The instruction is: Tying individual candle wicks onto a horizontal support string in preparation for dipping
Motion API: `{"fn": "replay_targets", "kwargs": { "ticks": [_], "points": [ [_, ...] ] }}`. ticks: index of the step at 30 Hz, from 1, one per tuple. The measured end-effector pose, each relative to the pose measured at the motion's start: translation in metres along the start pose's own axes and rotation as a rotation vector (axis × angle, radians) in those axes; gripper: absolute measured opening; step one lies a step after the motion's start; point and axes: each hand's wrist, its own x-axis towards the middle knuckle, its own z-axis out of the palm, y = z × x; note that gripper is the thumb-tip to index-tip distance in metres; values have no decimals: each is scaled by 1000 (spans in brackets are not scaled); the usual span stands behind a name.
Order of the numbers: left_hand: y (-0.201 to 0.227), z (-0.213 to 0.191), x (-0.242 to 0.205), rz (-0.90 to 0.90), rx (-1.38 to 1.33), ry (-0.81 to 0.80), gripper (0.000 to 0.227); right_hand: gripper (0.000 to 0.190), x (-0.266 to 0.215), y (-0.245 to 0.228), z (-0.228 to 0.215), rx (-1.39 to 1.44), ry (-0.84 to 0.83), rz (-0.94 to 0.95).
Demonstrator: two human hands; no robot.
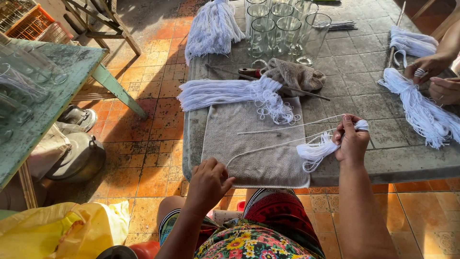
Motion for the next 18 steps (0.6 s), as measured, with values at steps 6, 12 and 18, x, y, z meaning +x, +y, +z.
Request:
{"fn": "replay_targets", "kwargs": {
  "ticks": [6, 12, 18],
  "points": [
    [-14, -14, 16, 14, -84, -152, 11, 5, -1, -1, 0, 14, 3, -3],
    [36, -64, 62, 125, -182, -233, 14, 6, 0, 1, 1, -3, -2, -22],
    [-18, -16, 110, 102, 19, -160, 13, 7, -3, 0, 2, 29, 2, -19]
  ]
}}
